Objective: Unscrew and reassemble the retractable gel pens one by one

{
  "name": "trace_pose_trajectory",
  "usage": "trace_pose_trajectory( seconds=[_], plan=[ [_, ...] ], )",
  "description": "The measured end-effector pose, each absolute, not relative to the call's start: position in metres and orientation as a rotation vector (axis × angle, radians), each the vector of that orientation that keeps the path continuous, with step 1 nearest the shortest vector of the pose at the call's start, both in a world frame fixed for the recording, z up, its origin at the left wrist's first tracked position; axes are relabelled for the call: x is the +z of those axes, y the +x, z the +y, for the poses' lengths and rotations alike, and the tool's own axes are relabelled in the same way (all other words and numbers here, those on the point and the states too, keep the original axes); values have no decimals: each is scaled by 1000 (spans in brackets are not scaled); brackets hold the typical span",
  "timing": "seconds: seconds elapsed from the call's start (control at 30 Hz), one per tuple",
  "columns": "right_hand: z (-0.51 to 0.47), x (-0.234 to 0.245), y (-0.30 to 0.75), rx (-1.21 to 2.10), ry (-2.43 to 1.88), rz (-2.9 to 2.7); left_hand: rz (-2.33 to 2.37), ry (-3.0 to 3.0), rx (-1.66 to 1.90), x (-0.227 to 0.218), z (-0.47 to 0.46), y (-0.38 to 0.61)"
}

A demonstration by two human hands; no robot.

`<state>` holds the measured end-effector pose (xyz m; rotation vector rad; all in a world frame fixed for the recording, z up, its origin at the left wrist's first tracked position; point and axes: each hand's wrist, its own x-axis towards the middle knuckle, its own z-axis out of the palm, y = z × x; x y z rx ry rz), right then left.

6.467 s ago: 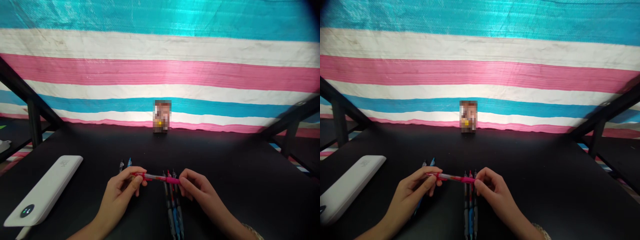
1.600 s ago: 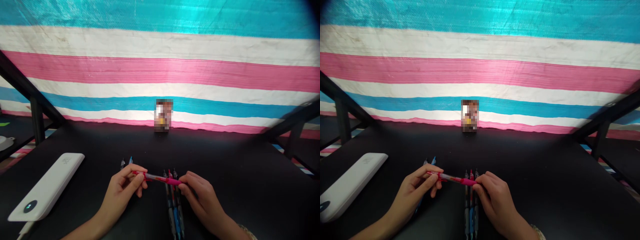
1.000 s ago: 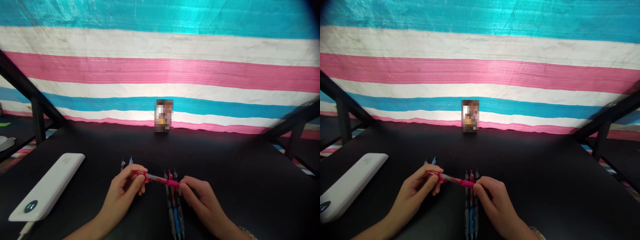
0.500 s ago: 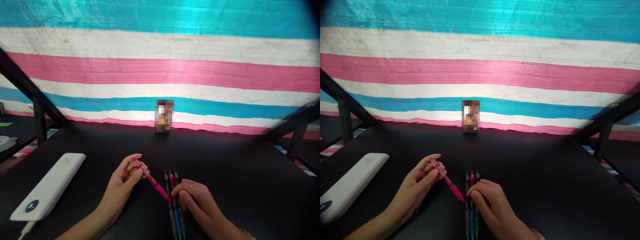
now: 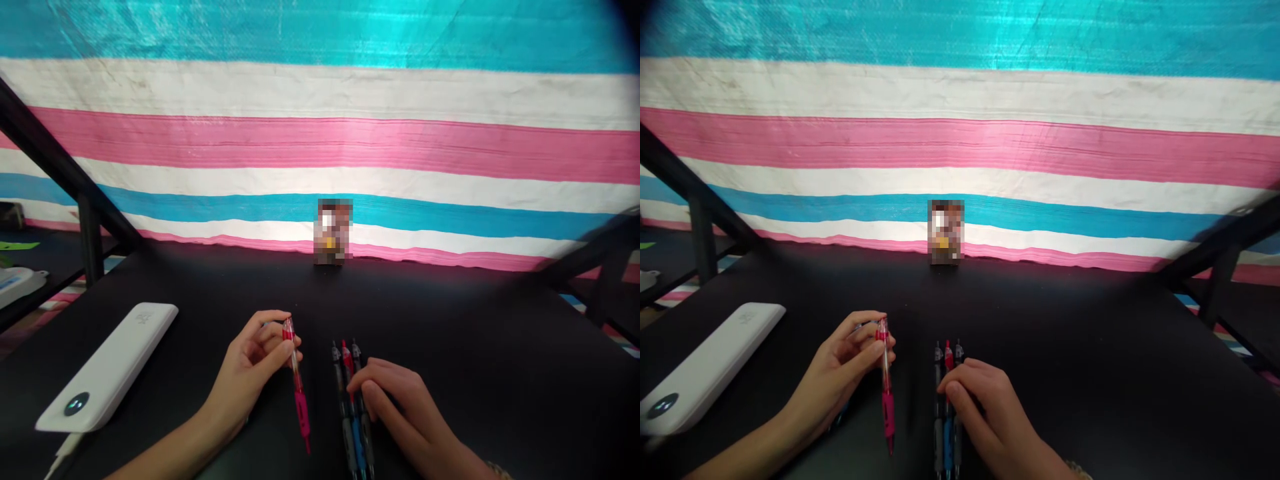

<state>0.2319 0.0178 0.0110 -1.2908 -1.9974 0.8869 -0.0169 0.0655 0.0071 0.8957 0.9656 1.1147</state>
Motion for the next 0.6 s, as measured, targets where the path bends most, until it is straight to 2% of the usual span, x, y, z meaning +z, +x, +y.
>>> trace_pose_trajectory(
  seconds=[0.6],
  plan=[
    [18,10,233,811,-1269,-2036,887,987,1065,4,65,-19]
  ],
)
